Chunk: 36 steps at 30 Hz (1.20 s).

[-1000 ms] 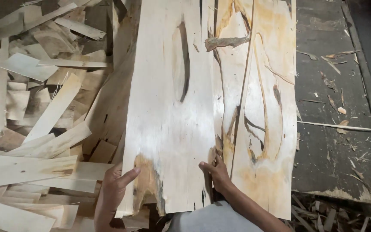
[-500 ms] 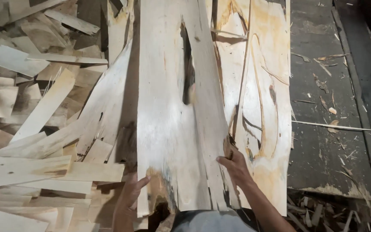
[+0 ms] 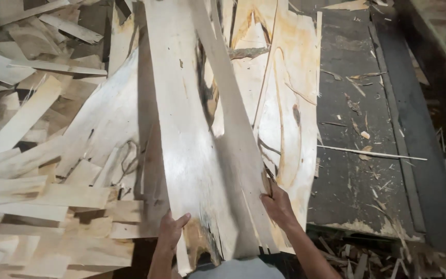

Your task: Organizing and moving various wood veneer scraps and strips at a cutting station.

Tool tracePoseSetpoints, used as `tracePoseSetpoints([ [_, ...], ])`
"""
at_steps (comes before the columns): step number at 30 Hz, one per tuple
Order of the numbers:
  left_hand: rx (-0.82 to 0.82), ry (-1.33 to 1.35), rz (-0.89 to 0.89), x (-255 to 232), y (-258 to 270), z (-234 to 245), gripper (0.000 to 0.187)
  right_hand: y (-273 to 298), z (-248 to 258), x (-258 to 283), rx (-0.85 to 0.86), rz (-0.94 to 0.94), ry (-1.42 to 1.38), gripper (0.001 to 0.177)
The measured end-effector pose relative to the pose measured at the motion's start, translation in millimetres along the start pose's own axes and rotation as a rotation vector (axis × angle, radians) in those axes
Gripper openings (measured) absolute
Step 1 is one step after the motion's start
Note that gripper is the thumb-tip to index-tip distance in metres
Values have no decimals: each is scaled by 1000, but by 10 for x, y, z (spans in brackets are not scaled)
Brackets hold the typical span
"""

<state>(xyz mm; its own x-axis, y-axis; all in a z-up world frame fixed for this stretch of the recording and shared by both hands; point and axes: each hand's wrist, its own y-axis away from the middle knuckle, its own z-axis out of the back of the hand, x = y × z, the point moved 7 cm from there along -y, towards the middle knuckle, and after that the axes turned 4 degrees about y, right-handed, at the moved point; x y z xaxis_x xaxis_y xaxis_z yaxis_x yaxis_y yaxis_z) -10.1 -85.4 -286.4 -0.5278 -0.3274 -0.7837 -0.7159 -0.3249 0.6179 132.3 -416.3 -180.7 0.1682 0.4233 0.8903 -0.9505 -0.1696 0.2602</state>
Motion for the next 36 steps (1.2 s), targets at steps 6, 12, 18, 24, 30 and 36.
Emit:
tracePoseSetpoints([
  [6,-19,74,-189,243,854,-1055,45,435,1269,-302,-31,-6,36,31],
  [12,54,82,-212,371,1553,-2009,40,858,2561,-1151,-103,12,-248,25],
  [18,278,104,-139,464,1735,-2923,47,1031,3342,-2131,-343,-75,-288,28],
  [24,421,173,9,1540,1335,-3468,51,1246,3364,-3603,-390,-472,85,50],
  [30,401,34,-52,1708,1195,-3511,52,1534,3242,-3547,-307,-539,100,71],
  [36,388,69,-78,1826,965,-3583,48,1649,3182,-3480,-178,-524,-211,87],
])
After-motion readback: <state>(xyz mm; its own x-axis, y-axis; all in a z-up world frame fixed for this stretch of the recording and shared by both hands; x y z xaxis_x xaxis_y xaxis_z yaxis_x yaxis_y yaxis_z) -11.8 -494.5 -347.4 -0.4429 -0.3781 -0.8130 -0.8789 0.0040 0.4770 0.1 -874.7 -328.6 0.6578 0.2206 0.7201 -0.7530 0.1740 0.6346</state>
